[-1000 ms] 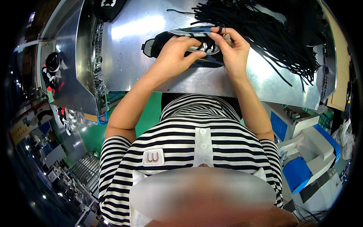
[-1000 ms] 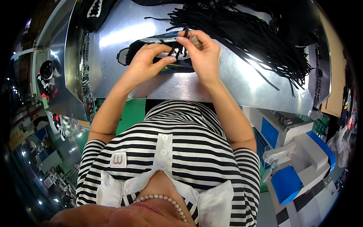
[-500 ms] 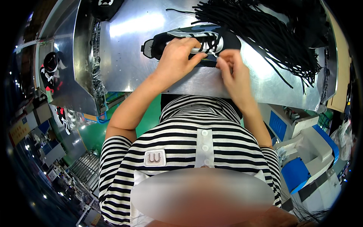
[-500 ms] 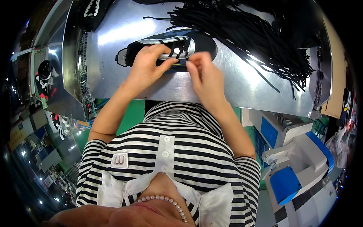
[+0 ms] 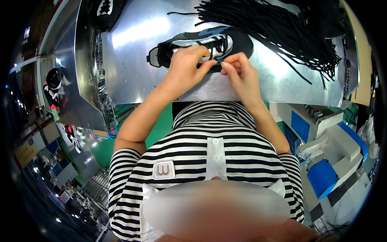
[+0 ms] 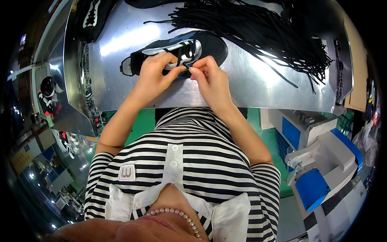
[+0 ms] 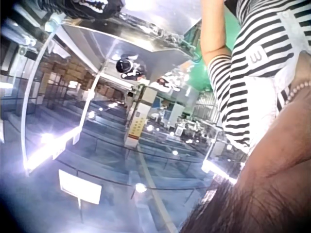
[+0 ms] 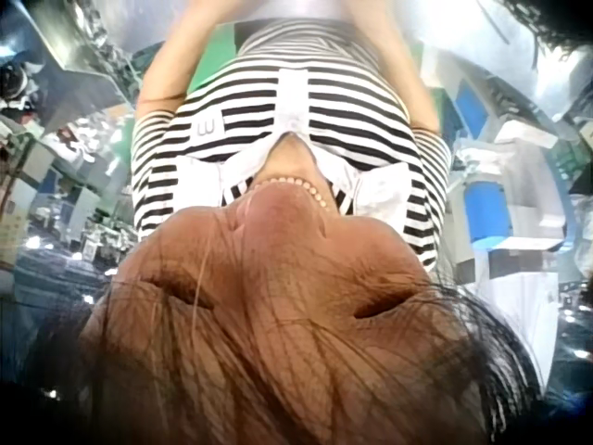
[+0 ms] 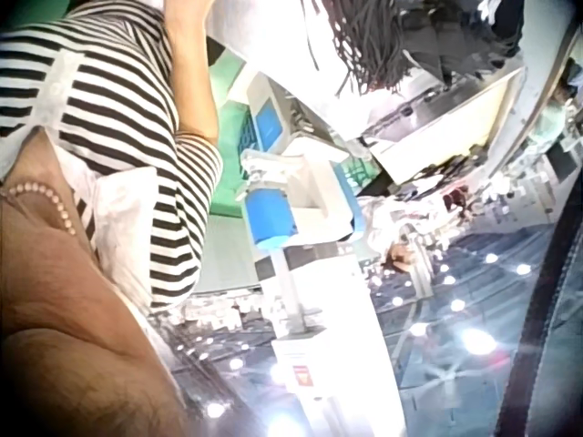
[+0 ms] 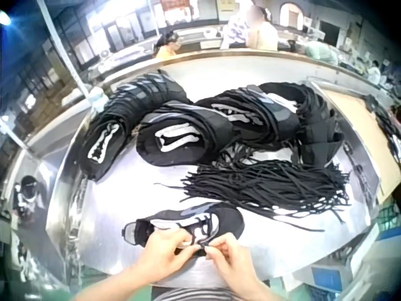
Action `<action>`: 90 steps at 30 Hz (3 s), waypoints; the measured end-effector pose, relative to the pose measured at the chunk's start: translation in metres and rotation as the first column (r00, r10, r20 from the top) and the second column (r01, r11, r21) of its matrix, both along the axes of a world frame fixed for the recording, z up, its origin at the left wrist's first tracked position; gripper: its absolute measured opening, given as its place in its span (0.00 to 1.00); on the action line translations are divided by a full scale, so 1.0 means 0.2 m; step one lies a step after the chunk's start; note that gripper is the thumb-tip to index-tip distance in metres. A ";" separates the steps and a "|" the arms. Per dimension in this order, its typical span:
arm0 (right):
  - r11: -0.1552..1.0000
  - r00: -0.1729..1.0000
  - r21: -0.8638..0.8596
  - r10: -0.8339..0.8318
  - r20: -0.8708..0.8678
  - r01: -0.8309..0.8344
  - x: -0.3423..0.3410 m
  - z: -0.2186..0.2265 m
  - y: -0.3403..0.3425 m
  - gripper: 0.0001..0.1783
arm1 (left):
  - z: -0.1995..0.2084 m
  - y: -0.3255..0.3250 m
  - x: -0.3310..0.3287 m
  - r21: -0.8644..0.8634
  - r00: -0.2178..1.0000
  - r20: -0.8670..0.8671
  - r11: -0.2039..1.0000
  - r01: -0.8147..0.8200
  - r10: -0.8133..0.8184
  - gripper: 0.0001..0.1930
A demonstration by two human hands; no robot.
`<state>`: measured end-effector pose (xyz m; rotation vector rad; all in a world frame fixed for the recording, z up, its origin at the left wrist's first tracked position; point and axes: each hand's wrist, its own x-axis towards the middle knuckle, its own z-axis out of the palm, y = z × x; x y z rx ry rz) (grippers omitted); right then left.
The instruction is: The person threads laces through the eyelets of a sneaker upper and ties a knot.
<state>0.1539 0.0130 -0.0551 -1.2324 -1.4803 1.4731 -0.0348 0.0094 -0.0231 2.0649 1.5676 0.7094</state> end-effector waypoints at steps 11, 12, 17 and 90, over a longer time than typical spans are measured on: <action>0.972 0.935 0.132 0.141 0.327 -0.192 0.12 0.10 -0.03 0.11 | -0.03 -0.06 0.00 0.307 0.990 -0.140 0.951 0.035 0.009 0.06; 0.986 0.937 0.074 0.118 0.328 -0.150 0.21 0.10 -0.02 0.10 | -0.03 -0.07 -0.02 0.326 0.986 -0.162 0.945 0.016 0.039 0.06; 0.901 0.993 0.420 0.074 0.092 -0.106 0.19 0.30 0.15 0.10 | -0.02 -0.06 0.02 0.372 0.987 -0.155 0.924 0.085 -0.029 0.07; 0.849 0.882 0.367 0.213 0.421 -0.381 0.04 0.23 0.20 0.09 | -0.04 -0.05 0.03 0.111 0.932 0.150 0.931 -0.347 0.330 0.16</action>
